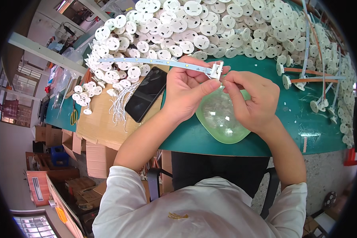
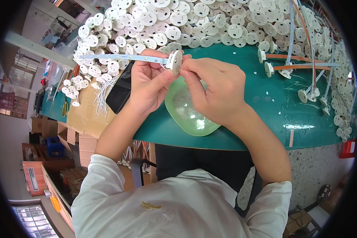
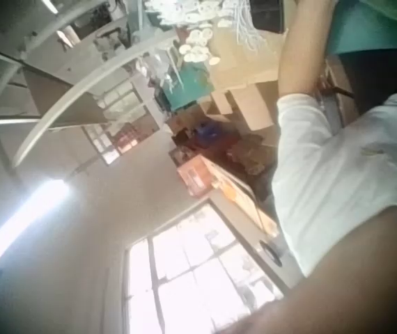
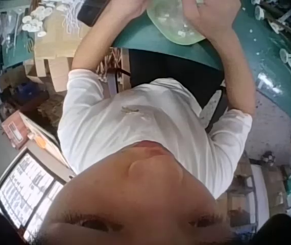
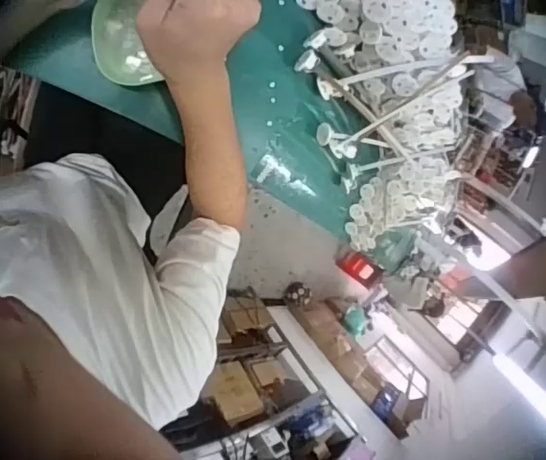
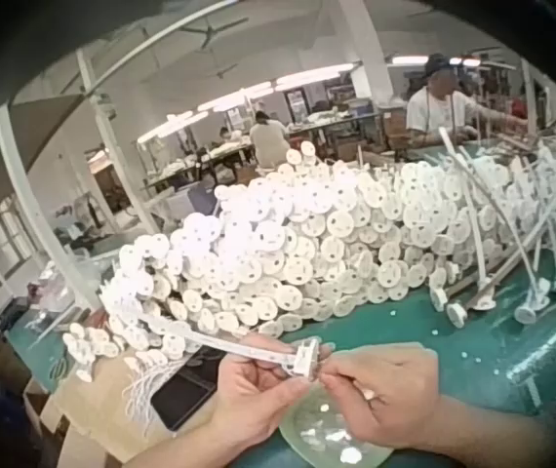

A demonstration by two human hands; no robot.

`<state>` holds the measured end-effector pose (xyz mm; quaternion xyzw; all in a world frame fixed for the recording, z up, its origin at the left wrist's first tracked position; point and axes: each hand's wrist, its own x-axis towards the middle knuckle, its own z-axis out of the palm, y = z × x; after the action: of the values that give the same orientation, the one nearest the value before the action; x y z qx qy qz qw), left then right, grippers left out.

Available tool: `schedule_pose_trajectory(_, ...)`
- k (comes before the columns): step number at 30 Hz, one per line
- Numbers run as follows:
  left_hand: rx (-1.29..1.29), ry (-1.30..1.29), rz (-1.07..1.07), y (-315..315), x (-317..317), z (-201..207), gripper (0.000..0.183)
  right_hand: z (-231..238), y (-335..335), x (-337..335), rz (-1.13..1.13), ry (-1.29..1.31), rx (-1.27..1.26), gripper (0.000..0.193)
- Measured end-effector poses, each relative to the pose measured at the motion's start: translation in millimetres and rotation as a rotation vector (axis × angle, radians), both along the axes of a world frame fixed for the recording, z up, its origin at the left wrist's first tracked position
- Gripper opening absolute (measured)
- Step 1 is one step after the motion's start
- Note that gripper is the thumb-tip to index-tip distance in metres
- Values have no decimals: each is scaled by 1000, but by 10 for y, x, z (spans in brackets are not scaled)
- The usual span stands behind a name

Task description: Assembling small circular white plastic parts onto a vertical strip at a factory workbench.

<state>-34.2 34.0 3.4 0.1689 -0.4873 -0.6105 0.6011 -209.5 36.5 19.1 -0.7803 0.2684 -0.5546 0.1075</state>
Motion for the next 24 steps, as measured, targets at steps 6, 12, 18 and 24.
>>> schedule_pose_trajectory(6, -39, 53, 32, -21, -100, -70, 33, -36, -39, 12, -38, -36, -50, 11)
schedule_pose_trajectory(12, -78, -95, 197, -30, 65, 18, 48, 35, -31, 127, 39, -92, 12, 15)
schedule_pose_trajectory(18, -32, -706, 644, 64, 1048, 1021, 91, -224, -231, -248, -16, -114, 117, 14)
schedule_pose_trajectory(24, 418, -1556, 673, 126, 3115, 1441, 74, -240, -357, -131, 25, -179, 425, 12)
